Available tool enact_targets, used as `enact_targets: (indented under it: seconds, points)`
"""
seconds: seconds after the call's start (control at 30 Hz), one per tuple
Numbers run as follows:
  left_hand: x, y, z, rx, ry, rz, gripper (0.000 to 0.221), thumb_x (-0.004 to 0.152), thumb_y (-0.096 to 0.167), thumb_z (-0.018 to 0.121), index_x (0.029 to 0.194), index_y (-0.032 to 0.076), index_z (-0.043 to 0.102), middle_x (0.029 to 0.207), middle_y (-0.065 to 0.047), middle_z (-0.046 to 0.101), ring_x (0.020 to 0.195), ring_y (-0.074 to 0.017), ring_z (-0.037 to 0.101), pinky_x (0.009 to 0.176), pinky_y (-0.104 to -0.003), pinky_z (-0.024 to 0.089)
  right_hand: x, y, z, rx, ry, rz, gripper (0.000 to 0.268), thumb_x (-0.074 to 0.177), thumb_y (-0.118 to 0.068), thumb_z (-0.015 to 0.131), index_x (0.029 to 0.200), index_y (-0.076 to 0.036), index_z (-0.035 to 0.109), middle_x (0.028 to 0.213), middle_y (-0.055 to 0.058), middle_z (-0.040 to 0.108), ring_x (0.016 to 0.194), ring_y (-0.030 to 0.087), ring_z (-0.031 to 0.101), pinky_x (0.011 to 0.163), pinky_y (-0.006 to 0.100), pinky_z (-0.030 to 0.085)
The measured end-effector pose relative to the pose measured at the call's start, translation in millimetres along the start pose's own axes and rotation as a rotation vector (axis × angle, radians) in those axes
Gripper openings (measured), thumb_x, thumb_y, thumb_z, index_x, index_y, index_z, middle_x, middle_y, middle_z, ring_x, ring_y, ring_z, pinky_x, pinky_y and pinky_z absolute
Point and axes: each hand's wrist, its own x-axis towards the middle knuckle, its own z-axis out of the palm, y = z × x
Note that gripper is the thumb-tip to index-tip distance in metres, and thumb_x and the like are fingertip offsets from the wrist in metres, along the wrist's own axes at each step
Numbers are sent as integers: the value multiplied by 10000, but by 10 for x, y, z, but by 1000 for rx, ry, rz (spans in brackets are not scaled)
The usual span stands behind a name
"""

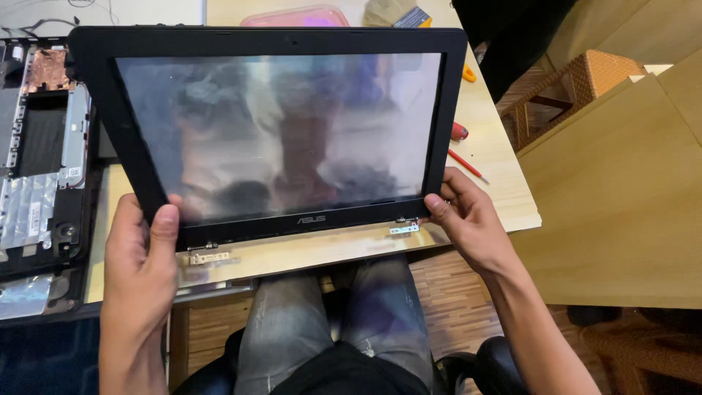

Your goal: The person uses a red screwdriver to remove screws from the bottom edge of a laptop screen assembly. After removing the screws, the person lifts the screen assembly, flips it over to show the front, and then places it back on the table.

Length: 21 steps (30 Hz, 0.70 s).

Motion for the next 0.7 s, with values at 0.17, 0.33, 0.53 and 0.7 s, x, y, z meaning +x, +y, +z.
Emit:
enact_targets:
  seconds: [0.17, 0.33, 0.53, 0.7]
  points:
    - [26, -84, -13, -92, -199, 3, 171, 998, 195, 469, 1133, 102, 515, 1024, -39, 543, 939, -121, 518, 772, -278, 550, 63, 68, -41, -43, 138, -13, 378, 918, -209, 558, 1259, -46, 535, 1126, 65, 662, 975, 115, 623, 763, 254, 569]
    - [27, -116, -16, -61, -304, -89, 323, 932, 161, 498, 1249, 124, 447, 1087, -69, 551, 1044, -154, 544, 869, -311, 522, 92, 160, -103, -42, 124, -26, 307, 946, -143, 526, 1233, -35, 529, 1076, 58, 632, 941, 105, 584, 780, 262, 557]
    - [44, -99, -21, 64, -393, -43, 433, 902, 211, 537, 1286, 99, 373, 1060, -74, 570, 1049, -152, 597, 835, -274, 491, 118, 177, -139, -161, 105, -24, 315, 939, -138, 543, 1242, -51, 540, 1106, 32, 654, 1001, 97, 597, 839, 227, 490]
    - [62, -107, -6, 69, -335, -73, 349, 909, 152, 566, 1229, 110, 432, 925, -42, 581, 1073, -179, 687, 797, -301, 515, 121, 228, -142, -215, 105, -3, 256, 924, -76, 562, 1176, -38, 589, 962, 22, 658, 872, 60, 558, 739, 173, 423]
